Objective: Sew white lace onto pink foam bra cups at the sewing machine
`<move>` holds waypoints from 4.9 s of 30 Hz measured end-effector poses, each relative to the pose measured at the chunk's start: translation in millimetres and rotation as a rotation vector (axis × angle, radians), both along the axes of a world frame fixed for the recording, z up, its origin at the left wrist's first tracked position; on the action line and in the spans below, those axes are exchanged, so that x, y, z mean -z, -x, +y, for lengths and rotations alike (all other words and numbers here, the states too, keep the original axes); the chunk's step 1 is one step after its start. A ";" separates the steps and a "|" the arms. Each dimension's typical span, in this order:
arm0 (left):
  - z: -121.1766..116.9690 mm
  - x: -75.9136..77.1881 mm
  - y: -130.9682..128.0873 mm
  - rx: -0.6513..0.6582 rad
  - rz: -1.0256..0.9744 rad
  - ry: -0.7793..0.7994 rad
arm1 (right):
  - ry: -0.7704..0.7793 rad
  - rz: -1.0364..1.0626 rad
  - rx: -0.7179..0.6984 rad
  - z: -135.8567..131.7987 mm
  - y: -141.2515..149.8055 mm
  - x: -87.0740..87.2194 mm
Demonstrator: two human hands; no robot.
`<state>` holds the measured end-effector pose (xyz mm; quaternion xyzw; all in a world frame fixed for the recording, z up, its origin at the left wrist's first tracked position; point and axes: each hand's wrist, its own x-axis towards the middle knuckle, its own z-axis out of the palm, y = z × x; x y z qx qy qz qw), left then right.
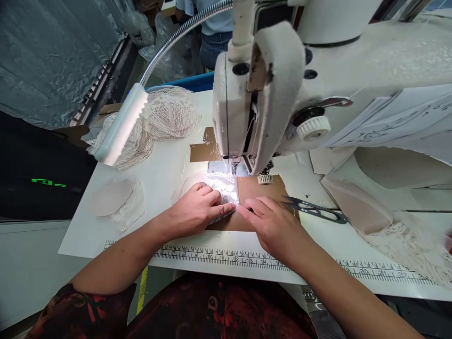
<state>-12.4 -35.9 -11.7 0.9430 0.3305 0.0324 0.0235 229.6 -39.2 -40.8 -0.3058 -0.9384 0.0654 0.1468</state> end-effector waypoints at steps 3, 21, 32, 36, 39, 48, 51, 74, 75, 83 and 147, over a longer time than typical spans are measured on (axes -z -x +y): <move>-0.5 -0.7 -0.3 -0.003 0.013 0.000 | 0.013 0.008 0.005 -0.2 -0.9 1.5; -2.3 1.1 -2.1 0.000 -0.011 -0.011 | 0.049 0.135 0.061 5.4 -0.4 -9.1; -1.4 0.0 -6.8 0.016 -0.045 0.024 | -0.046 0.008 0.082 -0.3 7.8 5.1; -1.0 2.1 -8.5 -0.030 -0.044 0.008 | -0.050 0.033 0.100 -0.9 9.8 7.0; -1.2 4.9 -9.0 -0.047 -0.055 -0.008 | -0.039 0.031 0.114 -1.2 11.1 5.6; -0.1 7.9 -14.5 -0.065 -0.044 -0.063 | -0.049 0.030 0.112 -0.4 13.4 -2.3; 1.2 7.2 -15.3 -0.069 -0.020 -0.051 | -0.059 0.038 0.114 -0.3 14.6 -3.6; 17.9 1.2 -10.6 -0.133 -0.087 0.085 | -0.096 0.063 0.118 7.4 17.7 -6.1; 18.5 0.5 -10.0 -0.128 -0.086 0.089 | -0.098 0.060 0.112 8.0 17.4 -5.4; 23.3 -0.1 -6.9 -0.095 -0.086 0.119 | -0.024 0.029 0.108 11.7 14.4 -1.4; 42.3 -2.7 -1.8 -0.197 -0.285 0.083 | -0.020 0.095 0.253 45.0 23.2 -8.4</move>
